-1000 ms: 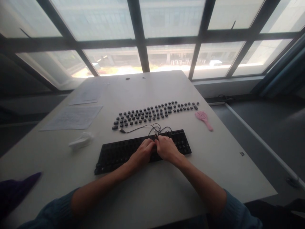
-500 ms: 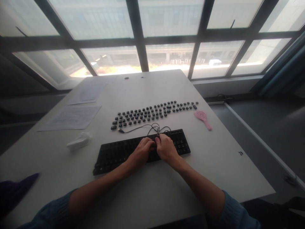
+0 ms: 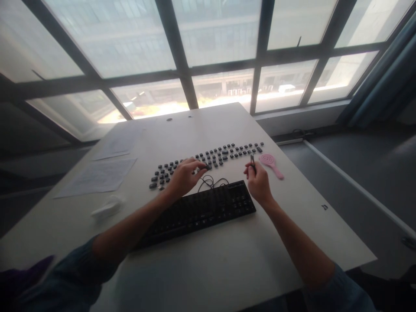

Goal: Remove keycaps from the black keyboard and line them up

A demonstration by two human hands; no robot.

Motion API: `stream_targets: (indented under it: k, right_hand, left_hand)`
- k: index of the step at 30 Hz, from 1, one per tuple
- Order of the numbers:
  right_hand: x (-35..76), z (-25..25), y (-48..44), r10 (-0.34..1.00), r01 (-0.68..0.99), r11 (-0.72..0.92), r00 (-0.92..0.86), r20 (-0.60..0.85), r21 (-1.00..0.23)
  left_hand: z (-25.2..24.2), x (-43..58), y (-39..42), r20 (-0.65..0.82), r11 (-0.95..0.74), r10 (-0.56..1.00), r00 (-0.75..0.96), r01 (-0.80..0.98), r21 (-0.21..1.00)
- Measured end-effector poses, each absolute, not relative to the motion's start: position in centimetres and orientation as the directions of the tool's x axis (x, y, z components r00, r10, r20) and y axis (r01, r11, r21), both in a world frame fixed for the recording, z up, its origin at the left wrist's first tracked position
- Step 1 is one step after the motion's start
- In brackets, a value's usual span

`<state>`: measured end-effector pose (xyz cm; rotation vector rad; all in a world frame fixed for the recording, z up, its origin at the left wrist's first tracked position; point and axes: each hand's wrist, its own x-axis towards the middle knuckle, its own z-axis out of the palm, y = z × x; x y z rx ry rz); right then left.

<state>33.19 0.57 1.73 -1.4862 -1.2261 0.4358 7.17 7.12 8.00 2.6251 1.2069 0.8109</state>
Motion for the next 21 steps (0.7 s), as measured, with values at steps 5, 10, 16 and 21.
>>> stream_targets:
  k: [5, 10, 16, 21]
  right_hand:
    - [41.9, -1.1, 2.6, 0.77, 0.749, -0.215, 0.524, 0.363, -0.627]
    - [45.8, -3.3, 2.0, 0.739, 0.762, -0.324, 0.574, 0.353, -0.561]
    - [46.4, -4.7, 2.0, 0.762, 0.774, -0.378, 0.572, 0.304, -0.507]
    - [46.0, -4.9, 2.4, 0.808, 0.82, -0.403, 0.527, 0.262, -0.407]
  left_hand:
    - [6.1, 14.1, 13.8, 0.23, -0.624, 0.781, 0.581, 0.743, 0.242]
    - [3.8, 18.2, 16.8, 0.148, -0.635, 0.773, 0.617, 0.744, 0.208]
    - [2.3, 18.7, 17.6, 0.117, -0.626, 0.78, 0.615, 0.763, 0.16]
    - [1.7, 18.6, 17.5, 0.119, -0.621, 0.784, 0.61, 0.77, 0.143]
